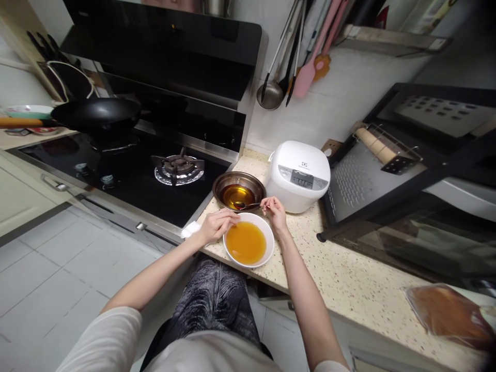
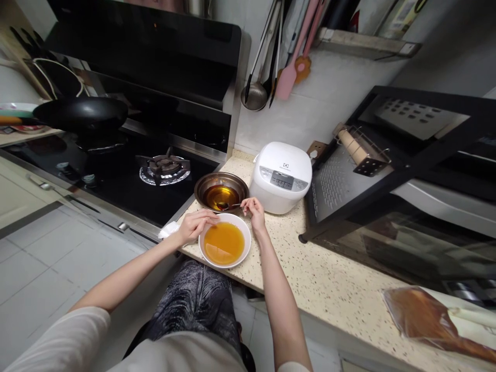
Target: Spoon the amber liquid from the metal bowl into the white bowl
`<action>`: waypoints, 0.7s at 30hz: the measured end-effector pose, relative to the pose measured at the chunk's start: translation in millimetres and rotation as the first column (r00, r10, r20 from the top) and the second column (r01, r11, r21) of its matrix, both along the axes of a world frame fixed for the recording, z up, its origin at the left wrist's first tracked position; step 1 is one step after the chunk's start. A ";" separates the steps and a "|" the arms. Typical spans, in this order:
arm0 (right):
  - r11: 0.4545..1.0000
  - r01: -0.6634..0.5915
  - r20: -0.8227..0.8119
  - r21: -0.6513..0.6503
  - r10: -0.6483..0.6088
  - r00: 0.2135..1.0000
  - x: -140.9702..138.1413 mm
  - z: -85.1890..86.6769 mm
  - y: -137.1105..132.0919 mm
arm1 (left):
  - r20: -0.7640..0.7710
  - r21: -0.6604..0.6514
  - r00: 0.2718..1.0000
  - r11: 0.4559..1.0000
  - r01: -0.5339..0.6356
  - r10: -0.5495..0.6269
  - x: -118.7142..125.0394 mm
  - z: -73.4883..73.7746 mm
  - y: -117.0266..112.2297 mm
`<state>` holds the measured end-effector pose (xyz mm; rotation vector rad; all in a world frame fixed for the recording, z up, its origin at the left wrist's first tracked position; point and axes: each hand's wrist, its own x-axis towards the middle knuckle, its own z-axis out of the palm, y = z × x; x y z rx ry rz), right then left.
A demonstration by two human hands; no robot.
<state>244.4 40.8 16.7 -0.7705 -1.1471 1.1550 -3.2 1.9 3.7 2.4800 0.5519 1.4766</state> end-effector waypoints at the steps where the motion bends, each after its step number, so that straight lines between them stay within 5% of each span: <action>1: 1.000 -0.015 -0.019 -0.012 0.015 1.000 0.0 0.4 -0.3 | 0.003 0.000 1.000 1.000 0.000 0.000 0.0 -0.1 0.0; 21: 0.998 0.050 -0.057 0.045 -0.047 0.997 -3.4 10.3 -10.7 | 0.006 -0.011 1.000 1.000 0.002 -0.002 0.1 0.3 0.4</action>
